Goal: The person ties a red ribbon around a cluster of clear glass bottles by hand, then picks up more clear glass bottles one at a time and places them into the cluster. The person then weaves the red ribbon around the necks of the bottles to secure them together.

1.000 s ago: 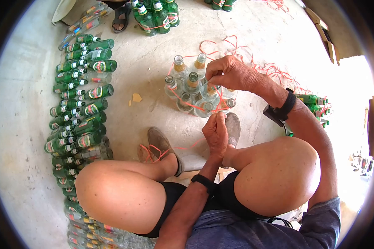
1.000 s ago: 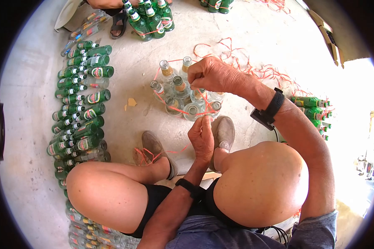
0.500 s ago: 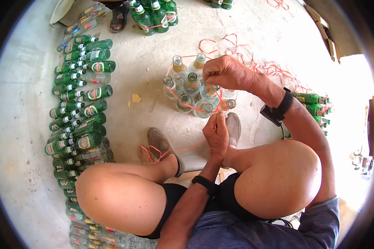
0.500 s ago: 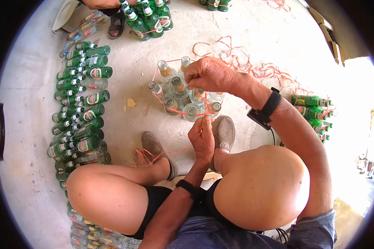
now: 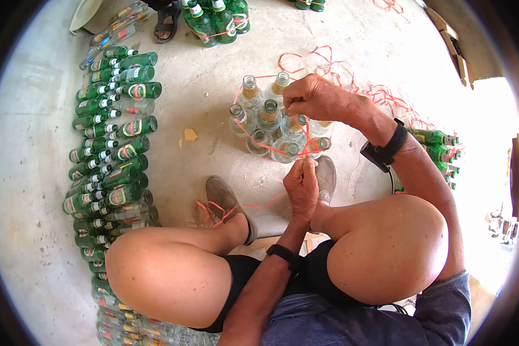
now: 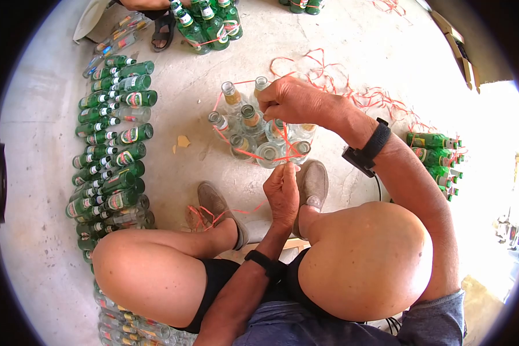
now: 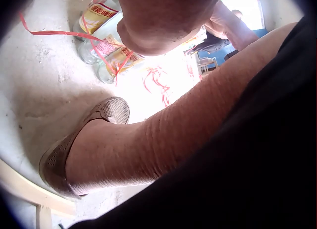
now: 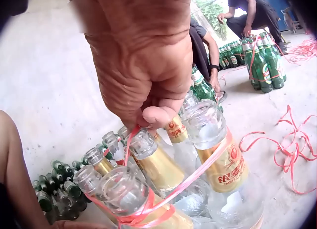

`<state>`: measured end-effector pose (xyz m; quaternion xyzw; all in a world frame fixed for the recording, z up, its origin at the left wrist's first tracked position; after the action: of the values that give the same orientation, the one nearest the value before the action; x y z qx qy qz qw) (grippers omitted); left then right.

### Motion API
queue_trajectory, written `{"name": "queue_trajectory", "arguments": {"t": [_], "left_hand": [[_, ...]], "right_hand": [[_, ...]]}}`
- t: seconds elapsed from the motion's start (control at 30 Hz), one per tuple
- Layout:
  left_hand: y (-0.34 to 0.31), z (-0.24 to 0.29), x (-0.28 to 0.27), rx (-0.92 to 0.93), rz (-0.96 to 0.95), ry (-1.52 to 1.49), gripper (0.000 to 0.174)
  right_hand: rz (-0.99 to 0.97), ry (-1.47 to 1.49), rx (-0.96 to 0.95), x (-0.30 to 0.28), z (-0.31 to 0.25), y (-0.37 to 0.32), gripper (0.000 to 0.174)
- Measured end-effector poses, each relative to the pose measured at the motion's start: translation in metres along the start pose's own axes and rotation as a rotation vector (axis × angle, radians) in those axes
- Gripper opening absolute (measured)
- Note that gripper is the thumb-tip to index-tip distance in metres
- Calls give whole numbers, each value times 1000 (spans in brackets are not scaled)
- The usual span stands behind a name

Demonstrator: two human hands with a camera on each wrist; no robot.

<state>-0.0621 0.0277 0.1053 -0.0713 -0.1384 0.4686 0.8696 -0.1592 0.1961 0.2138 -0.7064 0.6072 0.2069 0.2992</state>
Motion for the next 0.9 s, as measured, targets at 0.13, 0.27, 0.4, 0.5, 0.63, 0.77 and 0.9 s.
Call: {"name": "queue_trajectory", "arguments": {"t": [0.13,0.27,0.4,0.5,0.63,0.77,0.9], "left_hand": [[1,0,2,22,-13,-11,27],[2,-3,3,31,-23,-2,26],[2,-3,2,29,-28,12,26],[2,-7,3,9,-42,0,27],[1,-12,3,-44,-51,9,27],[4,-17,-8,-13,2,8,29],[1,-32,-21,-84,43,14,31]], "right_hand": [[-40,-71,58,-3,-1,-3,7],[-34,-127,-14,-3,-1,-5,7],[-71,-139,-58,-3,-2,-6,7],[-125,-267,-72,1,-6,-11,10],[-158,-412,-130,6,-14,-15,12],[-136,-388,-159,4,-21,-17,12],[-112,-371,-195,9,-17,-19,14]]}}
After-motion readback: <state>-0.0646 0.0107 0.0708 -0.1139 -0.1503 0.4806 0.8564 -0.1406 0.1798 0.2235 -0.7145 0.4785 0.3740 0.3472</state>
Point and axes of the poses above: each hand's wrist, its own y-axis towards the middle knuckle, its own x-axis out of the palm, z = x × y, the point moved 9 cm from there along y, towards the middle knuckle, and after that the axes turned 7 degrees about -z, right-handed, at the moved point
